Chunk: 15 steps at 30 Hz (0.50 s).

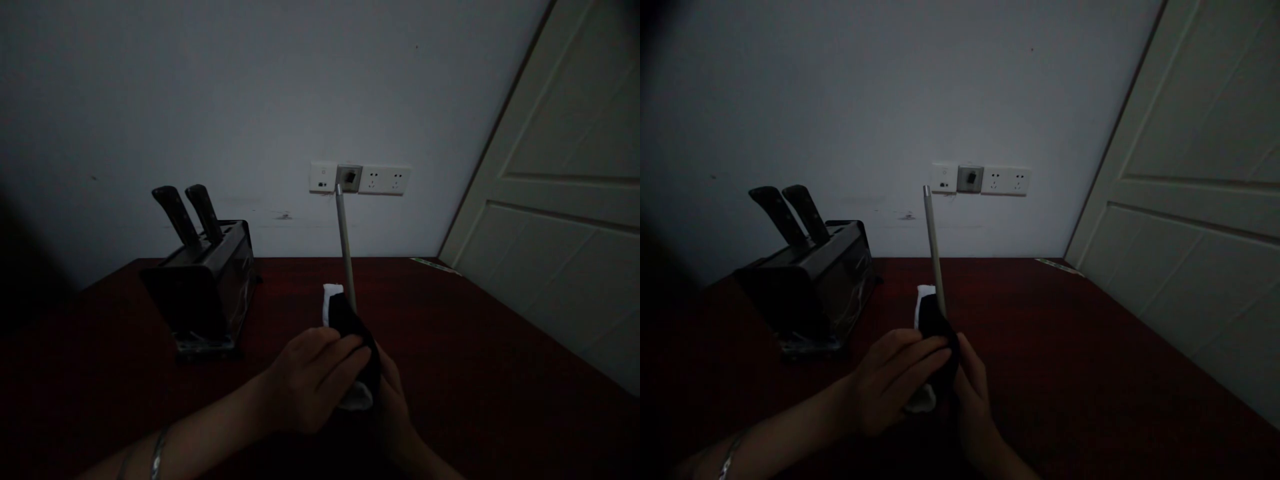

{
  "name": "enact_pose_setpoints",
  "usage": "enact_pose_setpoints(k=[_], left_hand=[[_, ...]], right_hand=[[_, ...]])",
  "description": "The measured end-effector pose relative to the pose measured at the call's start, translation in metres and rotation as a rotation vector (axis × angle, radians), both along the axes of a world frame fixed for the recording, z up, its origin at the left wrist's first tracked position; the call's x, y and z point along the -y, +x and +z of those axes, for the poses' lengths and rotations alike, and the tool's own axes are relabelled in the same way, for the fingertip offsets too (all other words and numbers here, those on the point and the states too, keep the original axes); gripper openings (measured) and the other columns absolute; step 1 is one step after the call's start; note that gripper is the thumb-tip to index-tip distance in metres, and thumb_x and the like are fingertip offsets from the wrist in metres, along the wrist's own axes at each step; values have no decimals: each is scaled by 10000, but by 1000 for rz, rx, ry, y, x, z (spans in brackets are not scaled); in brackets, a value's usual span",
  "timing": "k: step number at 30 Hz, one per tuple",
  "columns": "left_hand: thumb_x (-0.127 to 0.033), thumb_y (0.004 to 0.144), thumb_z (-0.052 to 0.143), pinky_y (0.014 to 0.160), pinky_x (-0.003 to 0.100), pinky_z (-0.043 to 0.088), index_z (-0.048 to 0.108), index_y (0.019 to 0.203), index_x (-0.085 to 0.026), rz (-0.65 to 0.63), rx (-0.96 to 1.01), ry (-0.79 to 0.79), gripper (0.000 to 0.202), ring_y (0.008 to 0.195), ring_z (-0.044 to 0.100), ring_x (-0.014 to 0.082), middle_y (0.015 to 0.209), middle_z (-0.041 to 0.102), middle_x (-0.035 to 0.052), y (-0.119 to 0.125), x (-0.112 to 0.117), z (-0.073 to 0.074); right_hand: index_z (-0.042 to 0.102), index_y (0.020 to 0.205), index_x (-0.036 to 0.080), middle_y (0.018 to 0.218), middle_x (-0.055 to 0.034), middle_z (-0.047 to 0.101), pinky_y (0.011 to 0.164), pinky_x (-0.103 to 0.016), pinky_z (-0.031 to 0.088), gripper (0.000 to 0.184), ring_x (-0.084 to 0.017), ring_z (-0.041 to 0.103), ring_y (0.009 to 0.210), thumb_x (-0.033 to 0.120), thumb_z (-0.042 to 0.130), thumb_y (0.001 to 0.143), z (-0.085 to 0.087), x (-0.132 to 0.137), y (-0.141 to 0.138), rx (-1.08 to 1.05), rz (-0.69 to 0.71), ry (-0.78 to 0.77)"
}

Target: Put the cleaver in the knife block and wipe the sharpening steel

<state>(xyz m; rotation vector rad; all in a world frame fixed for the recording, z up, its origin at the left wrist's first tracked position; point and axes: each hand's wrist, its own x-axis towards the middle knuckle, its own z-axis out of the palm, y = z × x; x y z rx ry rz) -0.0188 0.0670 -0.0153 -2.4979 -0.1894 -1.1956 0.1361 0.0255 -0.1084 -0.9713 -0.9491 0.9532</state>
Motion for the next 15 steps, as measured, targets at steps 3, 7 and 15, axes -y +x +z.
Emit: enact_pose_setpoints(k=[3, 7, 15], left_hand=[[-160, 897, 312, 766, 317, 473, 554, 1103, -41, -27, 9, -21, 339, 885, 538, 202, 1023, 647, 144, 1, 2, 2], [-143, 884, 333, 756, 326, 488, 508, 1139, -34, -98, 19, -62, 328, 886, 552, 200, 993, 651, 152, 1, -1, 2], [-157, 851, 433, 732, 325, 507, 467, 1161, -63, -196, 49, -169, 326, 870, 578, 198, 957, 657, 153, -2, -3, 11]], right_hand=[[671, 953, 337, 1102, -13, 643, 920, -384, 439, 333, -251, 549, 1069, 510, 666, 668, 1, 1, 0, -43, -143, -7], [686, 923, 332, 1068, -20, 661, 918, -396, 437, 357, -259, 563, 1037, 522, 699, 621, 10, 3, -2, -22, -179, 35], [677, 947, 314, 1100, -46, 641, 851, -389, 491, 341, -264, 551, 1059, 467, 708, 643, 15, 6, -3, -33, -153, -12]])
